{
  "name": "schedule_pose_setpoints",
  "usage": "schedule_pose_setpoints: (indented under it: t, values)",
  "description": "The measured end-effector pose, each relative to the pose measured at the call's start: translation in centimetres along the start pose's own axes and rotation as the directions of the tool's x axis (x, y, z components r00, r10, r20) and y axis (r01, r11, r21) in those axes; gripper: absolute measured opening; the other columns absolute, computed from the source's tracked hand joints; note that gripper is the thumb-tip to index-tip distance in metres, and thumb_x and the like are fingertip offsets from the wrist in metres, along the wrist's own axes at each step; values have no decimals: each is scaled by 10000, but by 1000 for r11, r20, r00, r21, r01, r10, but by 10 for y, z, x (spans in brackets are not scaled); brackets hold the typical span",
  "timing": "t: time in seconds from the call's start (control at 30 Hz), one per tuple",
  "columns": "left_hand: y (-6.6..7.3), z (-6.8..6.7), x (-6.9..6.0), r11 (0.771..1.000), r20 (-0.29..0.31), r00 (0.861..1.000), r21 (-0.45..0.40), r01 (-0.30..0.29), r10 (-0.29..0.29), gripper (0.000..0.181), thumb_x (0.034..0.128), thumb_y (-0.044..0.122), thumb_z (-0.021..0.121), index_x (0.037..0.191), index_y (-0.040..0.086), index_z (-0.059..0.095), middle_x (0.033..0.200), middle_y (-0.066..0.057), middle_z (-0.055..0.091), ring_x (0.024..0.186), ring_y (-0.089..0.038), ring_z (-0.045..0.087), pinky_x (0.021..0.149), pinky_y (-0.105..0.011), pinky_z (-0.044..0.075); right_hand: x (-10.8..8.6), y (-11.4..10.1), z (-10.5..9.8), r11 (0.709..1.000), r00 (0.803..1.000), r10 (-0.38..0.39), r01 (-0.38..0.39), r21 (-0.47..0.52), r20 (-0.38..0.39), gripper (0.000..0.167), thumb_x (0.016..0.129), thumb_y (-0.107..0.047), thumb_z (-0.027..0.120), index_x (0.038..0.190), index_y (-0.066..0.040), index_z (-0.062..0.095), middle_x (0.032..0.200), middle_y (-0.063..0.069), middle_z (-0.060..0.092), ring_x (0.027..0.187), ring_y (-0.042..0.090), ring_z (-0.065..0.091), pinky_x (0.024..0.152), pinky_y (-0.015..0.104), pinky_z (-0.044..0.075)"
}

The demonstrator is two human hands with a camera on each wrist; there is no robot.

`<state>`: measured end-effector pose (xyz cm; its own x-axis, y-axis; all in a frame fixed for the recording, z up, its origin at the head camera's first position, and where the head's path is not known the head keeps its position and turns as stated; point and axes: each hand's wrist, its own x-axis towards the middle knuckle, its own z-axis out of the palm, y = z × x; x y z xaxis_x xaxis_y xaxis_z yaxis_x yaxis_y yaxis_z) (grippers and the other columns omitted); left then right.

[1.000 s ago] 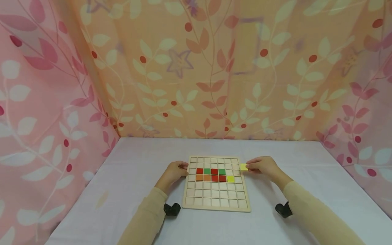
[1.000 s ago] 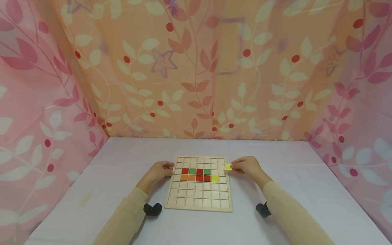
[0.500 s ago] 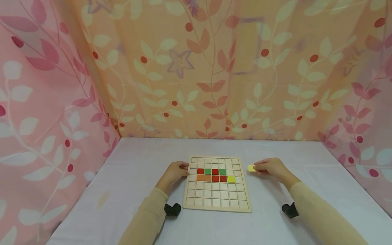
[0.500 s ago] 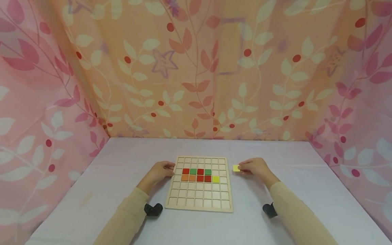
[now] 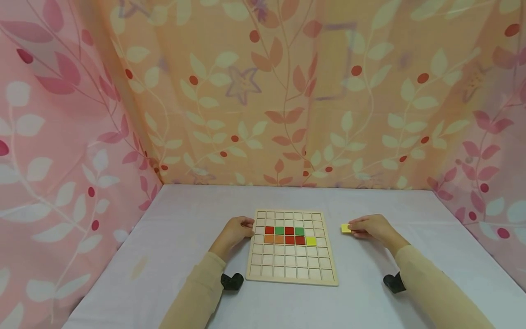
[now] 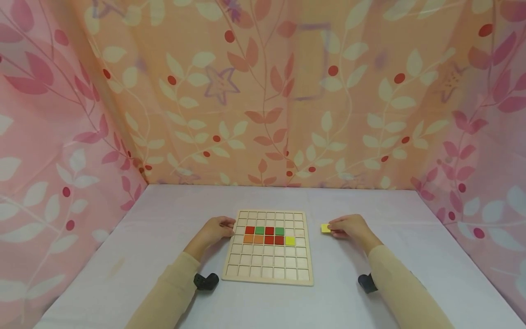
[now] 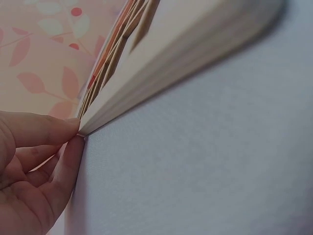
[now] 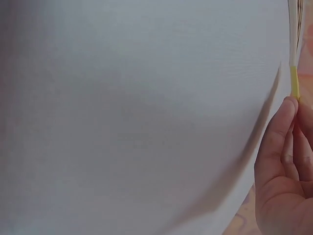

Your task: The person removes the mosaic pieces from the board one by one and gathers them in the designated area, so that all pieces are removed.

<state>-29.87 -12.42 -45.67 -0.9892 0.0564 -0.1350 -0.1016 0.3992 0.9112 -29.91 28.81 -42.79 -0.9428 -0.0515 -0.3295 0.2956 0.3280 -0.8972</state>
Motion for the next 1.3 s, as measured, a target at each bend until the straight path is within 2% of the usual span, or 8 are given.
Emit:
schedule_pose_setpoints:
  t: [0.23,0.7,1.03,1.3]
  values:
    - [0,0,0,1000,-4,1000,0,3,-3,375,805,-81,693,1177,-56,652,987,-121,651,866,-163,586,750,-245,518,5,2,1,999,999,39,-39,-12,-32,429,906,-74,703,1235,176,585,776,-38,715,668,39,663,665,208,579]
    - [0,0,0,1000,-7,1000,4,3,-3,365,809,-84,690,1172,-55,653,979,-122,656,856,-163,588,753,-249,521,11,0,2,995,998,47,-51,-81,-52,434,881,-74,730,1209,176,596,740,-32,700,657,37,656,651,201,575]
    - [2,0,-1,1000,0,1000,0,12,-12,371,807,-85,686,1176,-59,648,993,-133,651,867,-168,589,757,-246,521,10,-1,4,995,999,14,-17,-97,-30,328,872,-31,710,1112,181,638,696,-38,702,630,33,655,626,190,568]
    - [3,0,-1,1000,-5,1000,4,24,-24,372,806,-87,688,1175,-56,647,995,-128,655,872,-169,591,761,-246,522,10,-1,6,996,999,23,-27,-89,-47,307,861,-13,716,1099,171,650,694,-33,694,621,36,656,617,193,569]
